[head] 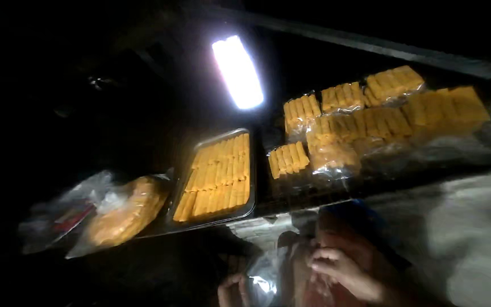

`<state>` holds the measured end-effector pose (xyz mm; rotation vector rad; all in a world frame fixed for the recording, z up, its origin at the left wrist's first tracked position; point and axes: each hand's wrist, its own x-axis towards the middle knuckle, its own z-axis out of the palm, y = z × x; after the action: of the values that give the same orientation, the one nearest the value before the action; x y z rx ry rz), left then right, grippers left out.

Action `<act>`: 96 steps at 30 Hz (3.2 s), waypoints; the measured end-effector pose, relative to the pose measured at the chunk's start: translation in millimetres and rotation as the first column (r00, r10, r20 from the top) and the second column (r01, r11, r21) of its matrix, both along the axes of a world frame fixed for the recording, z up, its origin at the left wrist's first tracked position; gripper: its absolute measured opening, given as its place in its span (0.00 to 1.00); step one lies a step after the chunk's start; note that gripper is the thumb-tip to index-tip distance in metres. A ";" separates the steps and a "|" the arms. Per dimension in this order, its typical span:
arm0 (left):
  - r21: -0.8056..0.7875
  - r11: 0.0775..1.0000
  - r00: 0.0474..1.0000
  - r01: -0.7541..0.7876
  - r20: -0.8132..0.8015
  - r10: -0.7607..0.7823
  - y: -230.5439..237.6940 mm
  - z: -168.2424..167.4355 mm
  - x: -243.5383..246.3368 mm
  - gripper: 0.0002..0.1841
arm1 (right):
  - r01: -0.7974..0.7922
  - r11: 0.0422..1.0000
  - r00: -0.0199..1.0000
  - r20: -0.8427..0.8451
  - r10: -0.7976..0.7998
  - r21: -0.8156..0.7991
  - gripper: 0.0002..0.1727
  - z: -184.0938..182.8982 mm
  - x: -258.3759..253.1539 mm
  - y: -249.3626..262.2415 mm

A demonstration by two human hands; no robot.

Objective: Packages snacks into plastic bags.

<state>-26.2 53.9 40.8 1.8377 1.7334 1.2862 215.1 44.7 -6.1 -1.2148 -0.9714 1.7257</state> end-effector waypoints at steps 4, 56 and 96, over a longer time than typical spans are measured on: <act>-0.003 1.000 1.000 -0.023 0.021 0.024 -0.5 -1.3 0.1 0.13 | 0.002 1.000 1.000 0.012 -0.002 0.029 0.13 0.0 0.3 3.2; -0.095 0.982 0.843 0.162 -0.504 -0.188 -31.7 -32.4 56.8 0.11 | -0.434 0.714 0.749 0.660 -0.052 0.549 0.05 10.1 -20.9 4.3; -0.588 0.738 0.934 0.332 0.094 -0.346 -17.9 -51.7 60.5 0.15 | -0.781 0.541 0.595 0.634 0.494 0.312 0.14 75.3 11.5 129.2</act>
<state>34.2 36.0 -10.9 1.6655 1.4772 0.4866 226.6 173.9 69.2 -0.8995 -2.3376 1.4417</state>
